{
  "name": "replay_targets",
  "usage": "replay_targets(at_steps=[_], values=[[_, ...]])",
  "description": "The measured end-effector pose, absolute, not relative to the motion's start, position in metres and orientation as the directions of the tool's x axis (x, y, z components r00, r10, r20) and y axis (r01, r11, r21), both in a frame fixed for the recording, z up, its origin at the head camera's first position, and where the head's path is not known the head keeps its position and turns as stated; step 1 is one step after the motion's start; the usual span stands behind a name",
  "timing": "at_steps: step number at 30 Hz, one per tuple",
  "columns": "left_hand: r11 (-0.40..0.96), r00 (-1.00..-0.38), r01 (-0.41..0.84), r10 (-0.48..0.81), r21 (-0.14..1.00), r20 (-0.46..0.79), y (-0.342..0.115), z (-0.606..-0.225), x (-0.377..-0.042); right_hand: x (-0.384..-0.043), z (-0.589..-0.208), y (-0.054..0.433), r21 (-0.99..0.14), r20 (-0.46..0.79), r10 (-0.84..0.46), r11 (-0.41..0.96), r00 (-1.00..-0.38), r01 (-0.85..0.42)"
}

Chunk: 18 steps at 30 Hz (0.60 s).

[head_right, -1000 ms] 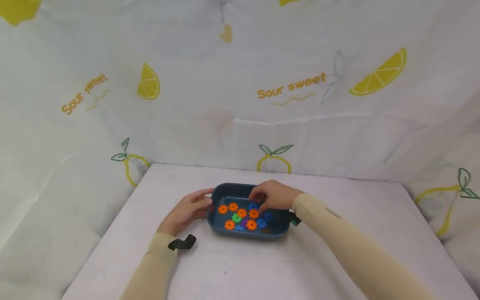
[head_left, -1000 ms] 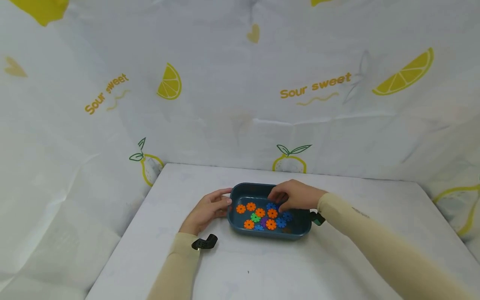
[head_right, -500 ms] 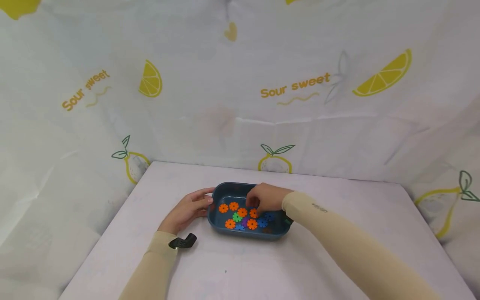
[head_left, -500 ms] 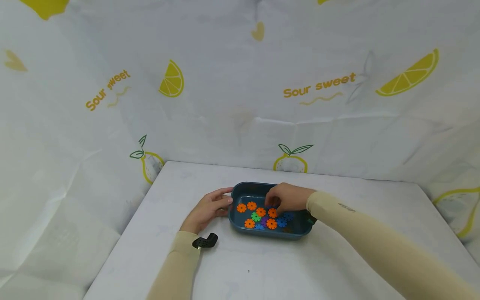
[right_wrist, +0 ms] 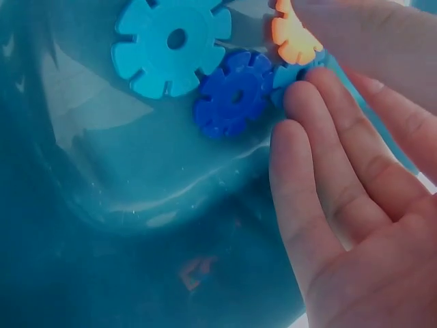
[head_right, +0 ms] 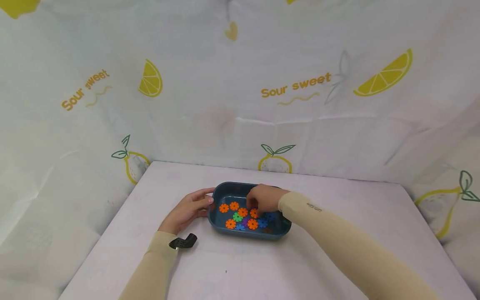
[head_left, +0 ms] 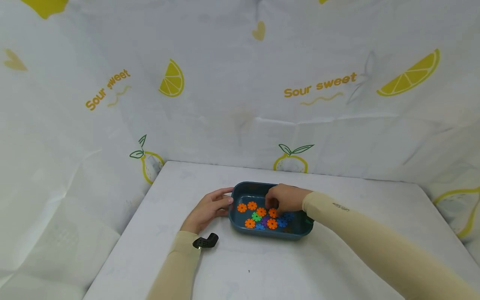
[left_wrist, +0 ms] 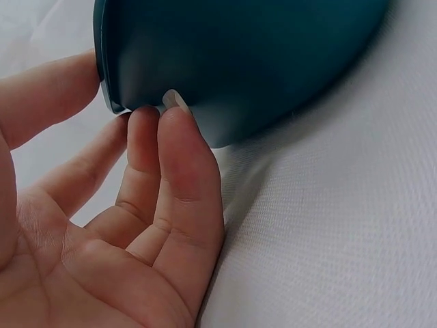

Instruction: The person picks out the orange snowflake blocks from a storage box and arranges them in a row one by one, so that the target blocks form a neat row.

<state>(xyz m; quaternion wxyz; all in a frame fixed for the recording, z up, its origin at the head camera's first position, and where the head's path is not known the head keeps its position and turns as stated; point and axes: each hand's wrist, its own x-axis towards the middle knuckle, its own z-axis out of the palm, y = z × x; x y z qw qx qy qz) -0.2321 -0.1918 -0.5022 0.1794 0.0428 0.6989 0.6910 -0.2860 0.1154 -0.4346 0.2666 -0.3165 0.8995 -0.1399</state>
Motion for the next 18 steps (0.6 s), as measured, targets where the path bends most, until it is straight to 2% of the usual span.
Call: replay_targets(at_steps=[18], values=[[0.035, -0.936, -0.179, 0.302, 0.983, -0.181, -0.1918, -0.5030, -0.2329, -0.2881, -0.4411, 0.1077, -0.366, -0.376, -0.661, 0.750, -0.649, -0.551]])
